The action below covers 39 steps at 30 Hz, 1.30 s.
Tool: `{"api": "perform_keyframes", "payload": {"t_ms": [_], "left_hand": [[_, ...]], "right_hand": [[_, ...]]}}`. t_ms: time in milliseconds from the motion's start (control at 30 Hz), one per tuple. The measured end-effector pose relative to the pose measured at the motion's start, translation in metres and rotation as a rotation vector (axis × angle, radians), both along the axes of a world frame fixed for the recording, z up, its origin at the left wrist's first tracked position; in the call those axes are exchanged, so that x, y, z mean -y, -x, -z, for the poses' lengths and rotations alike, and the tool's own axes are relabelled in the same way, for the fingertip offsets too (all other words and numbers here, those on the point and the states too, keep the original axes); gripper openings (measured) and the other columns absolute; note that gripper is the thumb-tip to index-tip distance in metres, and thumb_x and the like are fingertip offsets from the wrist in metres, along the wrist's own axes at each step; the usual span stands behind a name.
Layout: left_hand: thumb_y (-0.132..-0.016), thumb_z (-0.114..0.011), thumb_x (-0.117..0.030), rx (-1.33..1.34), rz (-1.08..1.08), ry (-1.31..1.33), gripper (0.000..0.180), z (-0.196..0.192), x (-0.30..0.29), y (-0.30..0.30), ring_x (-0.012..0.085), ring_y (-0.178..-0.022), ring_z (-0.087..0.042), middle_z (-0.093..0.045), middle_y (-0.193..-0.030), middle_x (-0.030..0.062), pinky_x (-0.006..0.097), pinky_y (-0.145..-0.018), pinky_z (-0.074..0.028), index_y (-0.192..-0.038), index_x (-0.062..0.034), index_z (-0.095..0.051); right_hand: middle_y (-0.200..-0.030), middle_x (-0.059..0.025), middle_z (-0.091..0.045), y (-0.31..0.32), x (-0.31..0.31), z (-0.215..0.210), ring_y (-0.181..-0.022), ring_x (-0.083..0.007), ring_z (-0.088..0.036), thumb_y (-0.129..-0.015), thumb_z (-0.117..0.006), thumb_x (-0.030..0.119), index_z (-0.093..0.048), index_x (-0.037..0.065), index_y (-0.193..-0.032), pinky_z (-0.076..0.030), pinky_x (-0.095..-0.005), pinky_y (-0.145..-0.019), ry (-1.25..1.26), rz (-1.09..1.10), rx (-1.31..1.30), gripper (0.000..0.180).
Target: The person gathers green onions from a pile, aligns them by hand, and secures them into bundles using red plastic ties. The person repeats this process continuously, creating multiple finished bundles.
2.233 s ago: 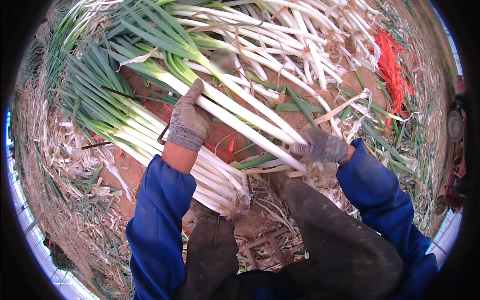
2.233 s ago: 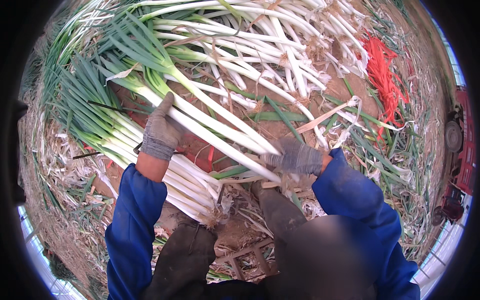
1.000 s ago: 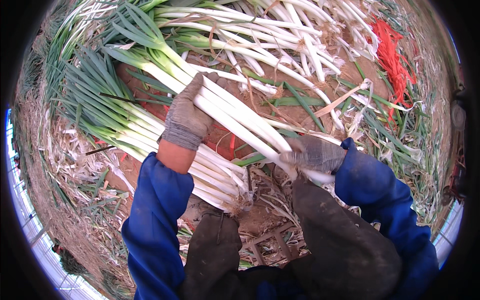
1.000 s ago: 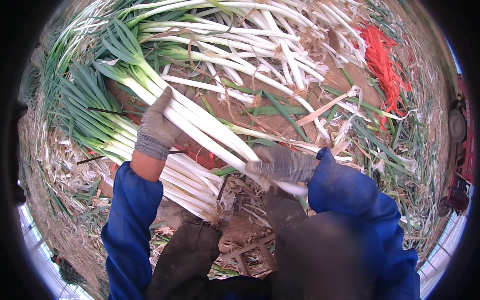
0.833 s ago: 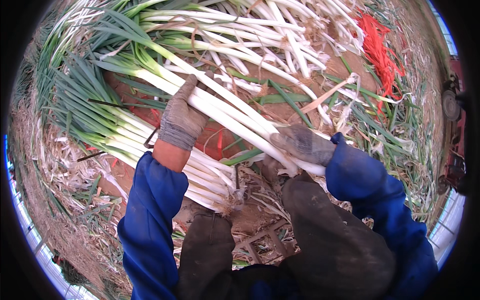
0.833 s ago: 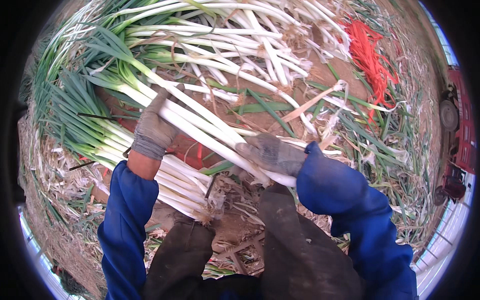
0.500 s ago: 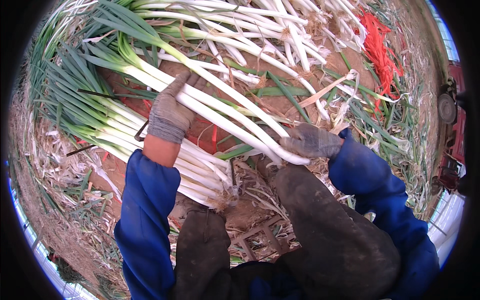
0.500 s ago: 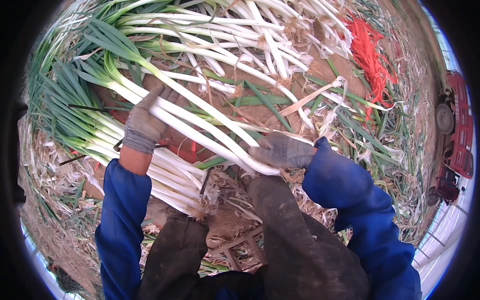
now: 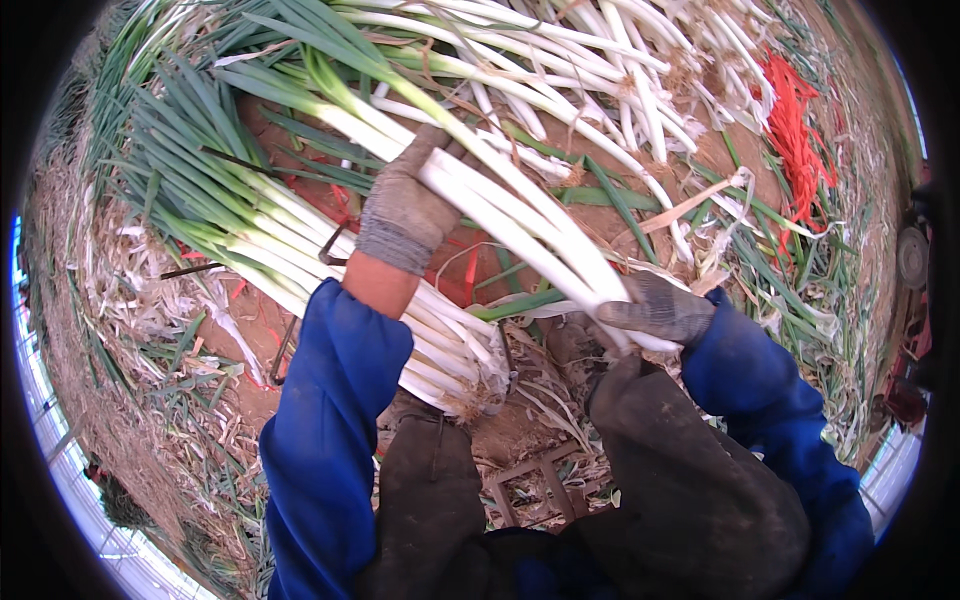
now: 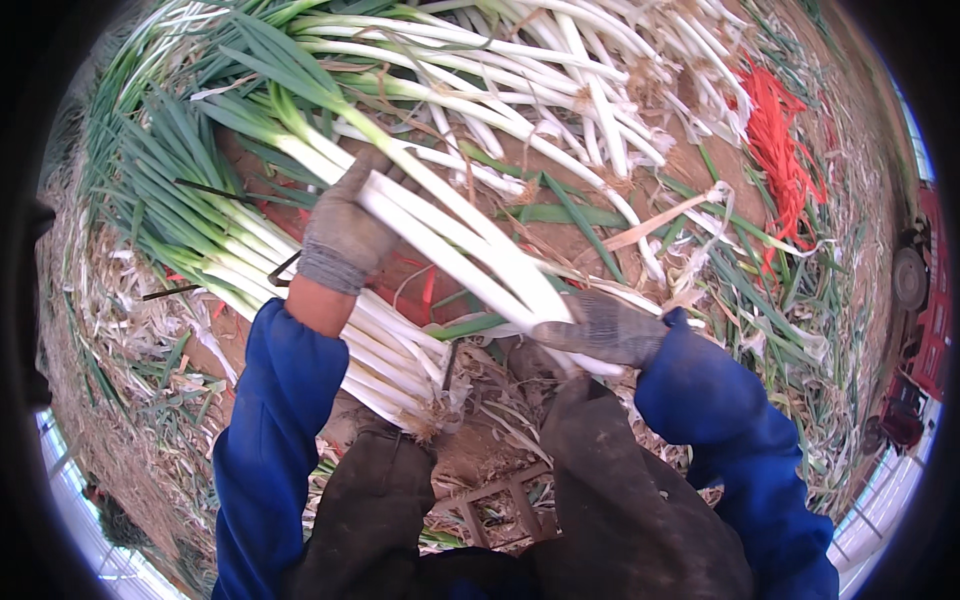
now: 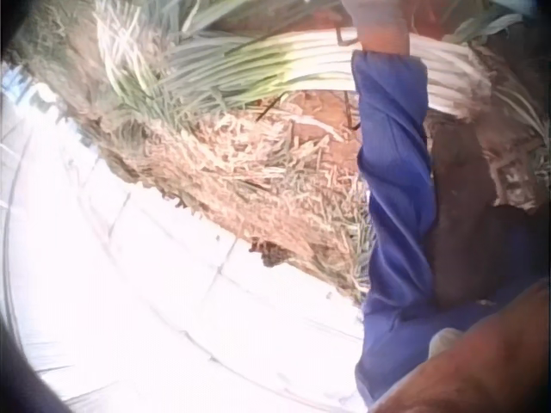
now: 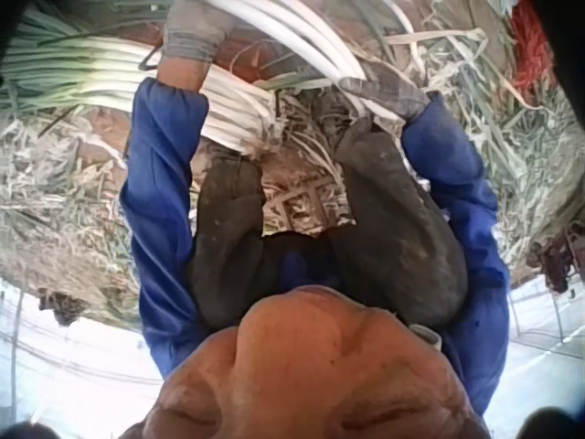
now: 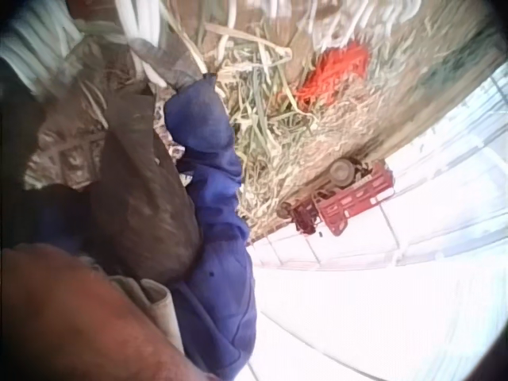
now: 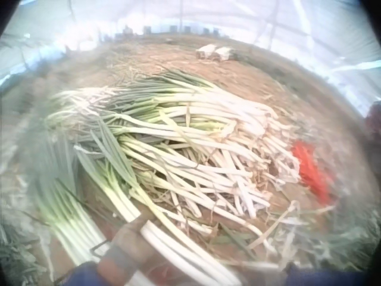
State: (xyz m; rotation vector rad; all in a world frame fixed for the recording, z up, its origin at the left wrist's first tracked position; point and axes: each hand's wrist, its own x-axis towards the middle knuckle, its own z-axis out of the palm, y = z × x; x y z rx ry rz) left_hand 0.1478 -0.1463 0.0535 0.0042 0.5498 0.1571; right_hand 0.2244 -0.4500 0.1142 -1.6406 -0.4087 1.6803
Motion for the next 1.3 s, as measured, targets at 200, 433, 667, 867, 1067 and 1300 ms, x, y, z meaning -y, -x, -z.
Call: {"api": "perform_keyframes", "payload": {"t_ms": [200,433,667,867,1067,1300], "left_hand": [[-0.095,-0.055,-0.029,0.083,-0.13,-0.135,0.039,-0.063,-0.026,-0.022,0.0364,-0.114,-0.054,-0.059,-0.119,0.0181,0.055,-0.105,-0.037,-0.122,0.0001,-0.053],[-0.095,-0.055,-0.023,0.664,0.125,-0.28,0.037,-0.171,-0.079,0.013,0.034,-0.105,-0.057,-0.059,-0.109,0.0208,0.042,-0.101,-0.042,-0.118,0.0051,-0.048],[-0.096,-0.052,-0.019,0.472,0.079,-0.807,0.034,-0.227,-0.13,0.109,0.0325,-0.107,-0.054,-0.057,-0.106,0.0172,0.041,-0.106,-0.04,-0.119,0.0054,-0.045],[-0.089,-0.064,-0.014,-0.002,-0.143,-0.624,0.025,-0.112,-0.166,0.196,0.0285,-0.092,-0.064,-0.064,-0.096,0.013,0.045,-0.084,-0.054,-0.107,0.0007,-0.055],[-0.09,-0.064,-0.013,-0.092,-0.233,-0.394,0.021,-0.009,-0.145,0.222,0.0281,-0.083,-0.065,-0.065,-0.092,0.0121,0.045,-0.077,-0.056,-0.104,0.0004,-0.057],[-0.09,-0.066,-0.014,-0.444,-0.314,-0.497,0.022,0.02,-0.122,0.237,0.0269,-0.078,-0.067,-0.066,-0.089,0.0129,0.039,-0.073,-0.058,-0.102,0.0032,-0.061]], "right_hand": [[-0.073,-0.0052,-0.066,-0.026,-0.026,-0.125,-0.061,-0.0132,-0.062,-0.09,-0.06,0.041,-0.062,0.0,-0.094,-0.049,-0.0273,-0.056,0.049,-0.197,0.082,0.041],[-0.088,-0.0105,-0.068,-0.015,-0.001,-0.18,-0.079,-0.0255,-0.068,-0.078,-0.074,0.047,-0.064,0.002,-0.102,-0.052,-0.0342,-0.068,-0.063,-0.275,0.042,0.051],[-0.087,-0.015,-0.068,0.014,-0.078,-0.118,-0.079,-0.0323,-0.068,-0.085,-0.066,0.047,-0.062,0.003,-0.108,-0.052,-0.0384,-0.07,-0.329,-0.656,0.161,0.049],[-0.072,-0.0192,-0.062,0.099,-0.129,-0.055,-0.067,-0.0358,-0.062,-0.091,-0.053,0.056,-0.064,0.0,-0.094,-0.049,-0.0426,-0.064,-0.307,-0.793,0.267,0.057],[-0.068,-0.0188,-0.063,0.143,-0.124,-0.05,-0.065,-0.0349,-0.064,-0.091,-0.054,0.053,-0.062,-0.002,-0.091,-0.051,-0.0431,-0.063,0.021,-0.745,0.233,0.056],[-0.086,-0.0252,-0.064,0.172,-0.136,0.017,-0.082,-0.0395,-0.064,-0.092,-0.047,0.057,-0.062,-0.004,-0.094,-0.048,-0.0478,-0.076,0.094,-0.935,0.352,0.064]]}}
